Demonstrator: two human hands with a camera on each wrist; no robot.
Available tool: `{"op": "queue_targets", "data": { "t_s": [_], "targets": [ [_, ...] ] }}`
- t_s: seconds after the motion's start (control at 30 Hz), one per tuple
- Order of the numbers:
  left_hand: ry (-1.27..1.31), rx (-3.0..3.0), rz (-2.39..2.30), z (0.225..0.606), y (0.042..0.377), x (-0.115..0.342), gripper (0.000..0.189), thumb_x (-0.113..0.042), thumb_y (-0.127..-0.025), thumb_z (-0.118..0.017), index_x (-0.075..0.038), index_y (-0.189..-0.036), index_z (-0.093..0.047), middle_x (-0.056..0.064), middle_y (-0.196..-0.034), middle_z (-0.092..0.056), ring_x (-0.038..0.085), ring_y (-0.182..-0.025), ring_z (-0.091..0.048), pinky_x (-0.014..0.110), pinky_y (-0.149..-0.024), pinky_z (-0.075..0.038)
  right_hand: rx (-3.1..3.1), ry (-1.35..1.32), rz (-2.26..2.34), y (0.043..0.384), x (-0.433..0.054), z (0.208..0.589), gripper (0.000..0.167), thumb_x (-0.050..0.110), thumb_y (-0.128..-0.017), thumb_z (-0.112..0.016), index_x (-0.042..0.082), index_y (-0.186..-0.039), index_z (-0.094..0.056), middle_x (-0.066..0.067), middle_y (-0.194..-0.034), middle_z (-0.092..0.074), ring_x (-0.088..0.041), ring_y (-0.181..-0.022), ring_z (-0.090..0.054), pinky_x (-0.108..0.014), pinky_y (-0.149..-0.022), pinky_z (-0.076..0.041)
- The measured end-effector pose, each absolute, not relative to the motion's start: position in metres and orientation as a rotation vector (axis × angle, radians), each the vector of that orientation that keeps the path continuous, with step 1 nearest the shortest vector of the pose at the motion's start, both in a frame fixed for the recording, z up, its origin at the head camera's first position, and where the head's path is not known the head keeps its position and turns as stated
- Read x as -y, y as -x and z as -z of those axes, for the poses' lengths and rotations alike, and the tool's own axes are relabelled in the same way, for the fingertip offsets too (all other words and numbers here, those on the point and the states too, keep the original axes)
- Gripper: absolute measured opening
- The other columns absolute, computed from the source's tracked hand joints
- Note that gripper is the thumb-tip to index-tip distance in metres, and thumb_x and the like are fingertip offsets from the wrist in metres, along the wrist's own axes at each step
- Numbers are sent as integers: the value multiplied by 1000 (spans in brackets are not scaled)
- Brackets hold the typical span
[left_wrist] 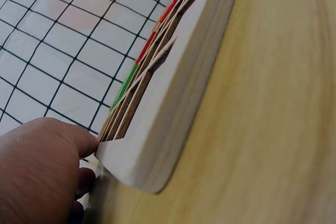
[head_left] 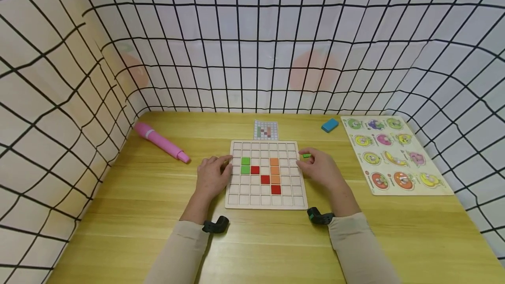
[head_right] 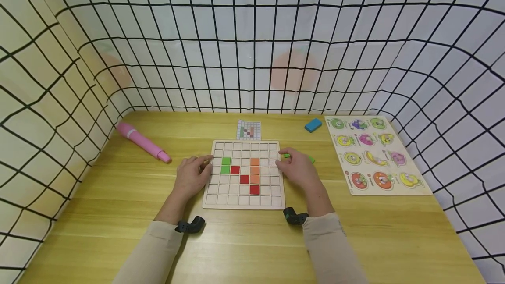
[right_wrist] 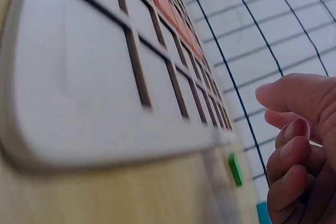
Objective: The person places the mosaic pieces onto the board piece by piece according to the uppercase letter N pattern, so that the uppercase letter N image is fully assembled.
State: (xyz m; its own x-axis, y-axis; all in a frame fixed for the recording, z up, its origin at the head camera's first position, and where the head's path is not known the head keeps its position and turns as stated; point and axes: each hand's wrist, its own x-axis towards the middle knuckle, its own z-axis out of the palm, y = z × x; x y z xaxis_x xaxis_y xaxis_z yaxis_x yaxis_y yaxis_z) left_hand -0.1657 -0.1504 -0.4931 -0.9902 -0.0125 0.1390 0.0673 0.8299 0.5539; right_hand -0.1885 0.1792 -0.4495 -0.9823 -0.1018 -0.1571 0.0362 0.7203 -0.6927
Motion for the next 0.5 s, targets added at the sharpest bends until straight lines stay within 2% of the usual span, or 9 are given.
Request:
{"op": "queue_targets", "data": {
  "t_s": [0.3,0.5],
  "targets": [
    [40,2876,879,491,164,150,38,-34,-100,-59,-23,-135,-67,10,-119,-70,30,-105,-54,47,-91,-37,-2799,-55,1099,186,-206,460,47,37,-98,-65,13,-138,-60,-3,-86,-50,-20,-75,-48,-33,-70,-39],
    [43,2867,872,491,164,150,38,-34,-100,-59,-23,-135,-68,10,-116,-70,30,-104,-54,48,-91,-37,-2807,-148,1104,186,-224,464,51,39,-97,-64,13,-141,-58,-5,-91,-53,-22,-80,-50,-34,-73,-40]
  ]
}}
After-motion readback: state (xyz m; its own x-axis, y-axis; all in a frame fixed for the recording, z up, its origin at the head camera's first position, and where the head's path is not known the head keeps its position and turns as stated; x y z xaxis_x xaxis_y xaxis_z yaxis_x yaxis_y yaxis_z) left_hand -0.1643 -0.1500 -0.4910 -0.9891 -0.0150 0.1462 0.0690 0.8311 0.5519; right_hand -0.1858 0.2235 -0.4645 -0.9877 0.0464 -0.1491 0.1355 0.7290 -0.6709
